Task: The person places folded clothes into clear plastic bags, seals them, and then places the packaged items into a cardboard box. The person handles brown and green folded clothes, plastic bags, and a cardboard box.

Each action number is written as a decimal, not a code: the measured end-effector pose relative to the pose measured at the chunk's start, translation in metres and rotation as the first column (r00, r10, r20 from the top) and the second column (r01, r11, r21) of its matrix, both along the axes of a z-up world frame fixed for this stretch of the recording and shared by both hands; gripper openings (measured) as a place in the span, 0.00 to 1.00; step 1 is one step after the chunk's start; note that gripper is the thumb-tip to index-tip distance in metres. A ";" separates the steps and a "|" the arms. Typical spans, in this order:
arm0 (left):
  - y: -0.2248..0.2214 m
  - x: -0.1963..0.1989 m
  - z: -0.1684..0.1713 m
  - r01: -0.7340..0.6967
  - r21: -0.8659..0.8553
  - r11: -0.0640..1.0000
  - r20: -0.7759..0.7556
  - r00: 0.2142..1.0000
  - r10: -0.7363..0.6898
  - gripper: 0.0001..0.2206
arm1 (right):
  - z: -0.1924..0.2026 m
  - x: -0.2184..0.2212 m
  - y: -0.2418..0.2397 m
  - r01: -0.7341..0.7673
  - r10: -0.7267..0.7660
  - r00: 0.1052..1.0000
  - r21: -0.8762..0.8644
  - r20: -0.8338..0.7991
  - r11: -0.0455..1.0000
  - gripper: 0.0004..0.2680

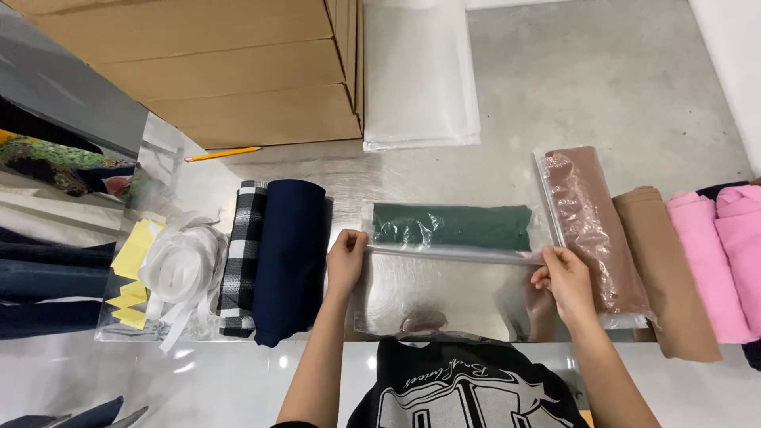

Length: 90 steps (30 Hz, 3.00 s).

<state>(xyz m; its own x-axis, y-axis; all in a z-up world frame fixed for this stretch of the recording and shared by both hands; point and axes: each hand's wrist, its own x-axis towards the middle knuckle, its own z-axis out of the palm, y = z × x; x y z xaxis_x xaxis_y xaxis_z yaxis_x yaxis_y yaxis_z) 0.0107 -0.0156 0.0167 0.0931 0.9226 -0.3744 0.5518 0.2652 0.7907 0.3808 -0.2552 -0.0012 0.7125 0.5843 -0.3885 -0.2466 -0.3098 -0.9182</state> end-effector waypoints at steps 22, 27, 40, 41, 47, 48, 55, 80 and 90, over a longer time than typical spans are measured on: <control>-0.013 -0.003 -0.006 -0.044 0.119 0.992 -0.004 0.999 0.045 0.06 | 0.073 -0.008 0.055 -0.204 0.399 0.453 -0.343 0.798 0.917 0.11; -0.016 -0.001 -0.002 -0.089 0.085 0.992 -0.037 0.995 0.093 0.06 | 0.073 -0.036 0.149 -0.356 0.773 0.370 -0.689 0.516 0.631 0.11; -0.019 0.003 0.003 -0.111 0.075 0.991 -0.078 0.990 0.117 0.07 | 0.130 -0.047 0.141 -0.630 0.934 0.276 -0.691 0.228 0.355 0.27; -0.019 0.003 0.002 -0.115 0.080 0.990 -0.088 0.989 0.122 0.07 | 0.133 -0.045 0.133 -0.647 0.947 0.230 -0.692 0.223 0.320 0.29; -0.020 0.002 -0.012 -0.145 0.149 0.978 -0.061 0.986 0.155 0.06 | 0.105 -0.037 0.095 -0.664 0.936 0.242 -0.660 0.255 0.351 0.29; -0.022 0.007 -0.010 -0.166 0.153 0.974 -0.011 0.986 0.169 0.05 | 0.103 -0.035 0.088 -0.646 0.924 0.303 -0.661 0.235 0.380 0.26; -0.054 0.019 0.006 -0.271 0.266 0.925 0.175 0.957 0.230 0.12 | 0.109 -0.052 0.056 -0.582 0.879 0.387 -0.667 0.277 0.466 0.24; -0.102 0.034 0.028 0.508 0.313 0.802 -0.495 0.808 -0.318 0.27 | 0.099 0.045 -0.046 0.258 0.435 0.301 -0.511 0.849 0.820 0.19; -0.034 0.014 -0.012 0.355 0.214 0.910 0.031 0.929 -0.369 0.20 | 0.111 -0.059 0.087 -0.245 0.588 0.334 -0.535 0.736 0.809 0.17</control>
